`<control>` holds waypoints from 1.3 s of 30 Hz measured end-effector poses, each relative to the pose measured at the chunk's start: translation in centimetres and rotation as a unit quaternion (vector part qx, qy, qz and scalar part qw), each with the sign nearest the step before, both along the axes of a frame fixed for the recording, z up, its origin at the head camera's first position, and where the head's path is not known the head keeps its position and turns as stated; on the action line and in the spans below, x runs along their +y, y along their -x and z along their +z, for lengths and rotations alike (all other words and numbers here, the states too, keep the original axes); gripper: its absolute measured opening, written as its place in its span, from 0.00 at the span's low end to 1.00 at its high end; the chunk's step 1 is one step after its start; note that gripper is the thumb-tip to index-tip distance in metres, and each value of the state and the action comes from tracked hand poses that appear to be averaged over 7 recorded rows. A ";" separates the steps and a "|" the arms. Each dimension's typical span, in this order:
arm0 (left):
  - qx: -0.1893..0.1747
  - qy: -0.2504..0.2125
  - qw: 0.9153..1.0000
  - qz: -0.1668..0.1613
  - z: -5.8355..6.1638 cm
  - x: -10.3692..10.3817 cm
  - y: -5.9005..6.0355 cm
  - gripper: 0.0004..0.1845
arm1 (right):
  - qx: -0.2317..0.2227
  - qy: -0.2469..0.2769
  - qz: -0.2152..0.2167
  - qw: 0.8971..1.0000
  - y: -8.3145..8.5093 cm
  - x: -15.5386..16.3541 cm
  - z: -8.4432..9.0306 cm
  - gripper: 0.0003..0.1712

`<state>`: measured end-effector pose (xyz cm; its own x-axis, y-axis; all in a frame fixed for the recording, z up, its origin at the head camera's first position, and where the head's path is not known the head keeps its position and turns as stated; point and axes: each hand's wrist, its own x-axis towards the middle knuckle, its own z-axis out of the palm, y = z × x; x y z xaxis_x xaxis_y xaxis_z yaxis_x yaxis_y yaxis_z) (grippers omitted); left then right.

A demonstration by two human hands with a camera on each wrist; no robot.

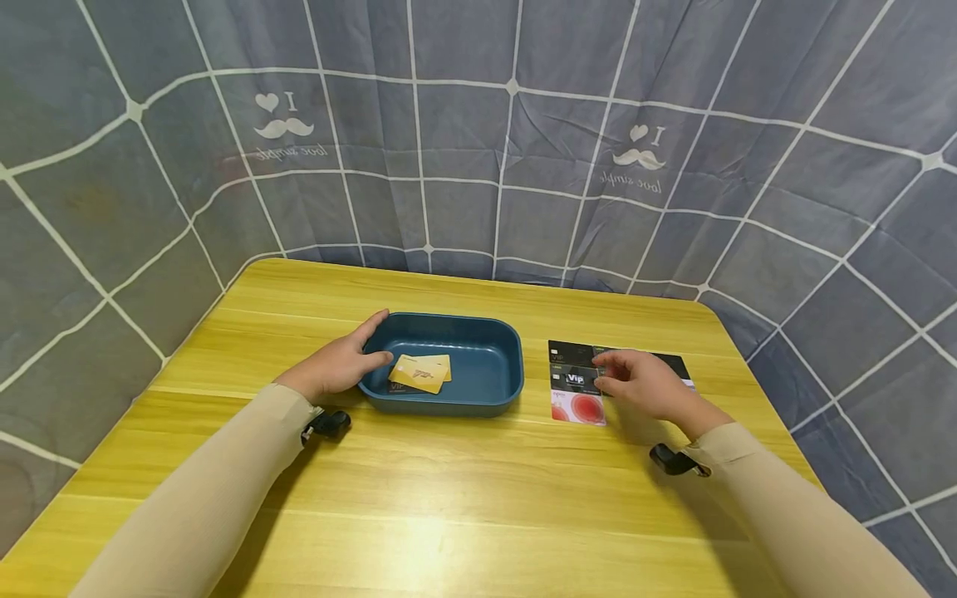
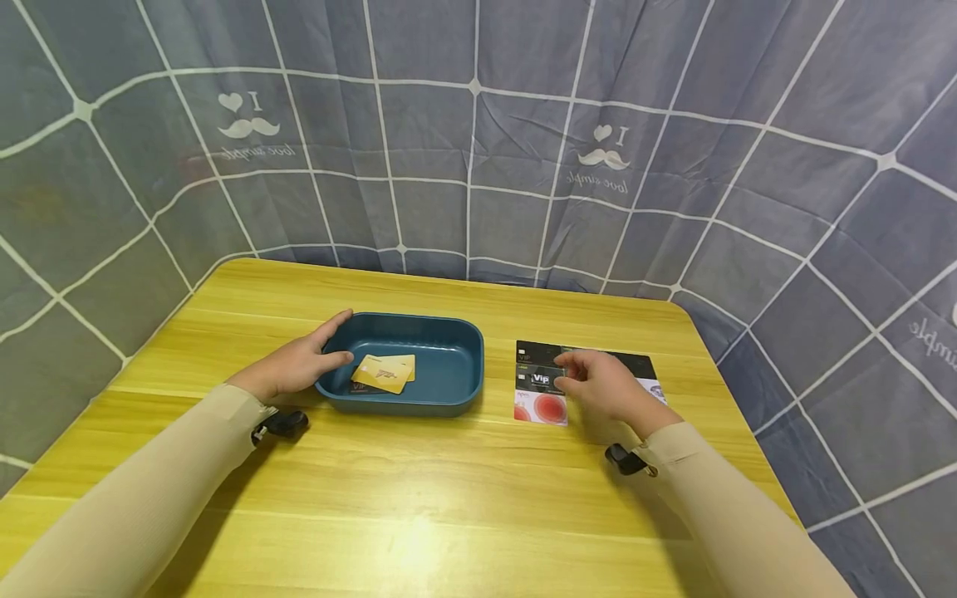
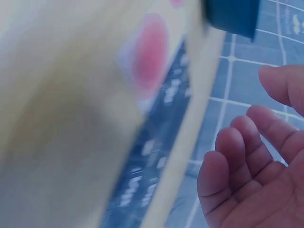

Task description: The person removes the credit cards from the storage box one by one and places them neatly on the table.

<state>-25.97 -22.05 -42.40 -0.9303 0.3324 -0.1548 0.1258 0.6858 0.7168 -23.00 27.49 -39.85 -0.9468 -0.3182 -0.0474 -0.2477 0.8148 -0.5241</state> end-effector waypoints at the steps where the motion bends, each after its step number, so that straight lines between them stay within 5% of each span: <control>1: 0.000 0.002 1.000 -0.002 0.0 0.0 0.0 0.46 | 0.001 0.003 -0.001 1.000 0.1 -0.3 0.3 0.25; 12: -0.002 0.006 1.000 -0.005 0.0 -0.1 0.2 0.47 | 0.024 0.042 0.009 0.999 1.4 -4.9 3.5 0.28; 39: 0.004 0.005 1.000 -0.012 -0.1 -0.3 0.1 0.46 | 0.020 0.052 0.058 0.997 5.9 -16.1 5.9 0.35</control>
<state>-26.10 -22.39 -42.53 -0.9234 0.3528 -0.1514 0.1473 0.6897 0.7090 -28.92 11.41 -33.95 -0.9039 -0.4267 0.0295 -0.3597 0.7208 -0.5925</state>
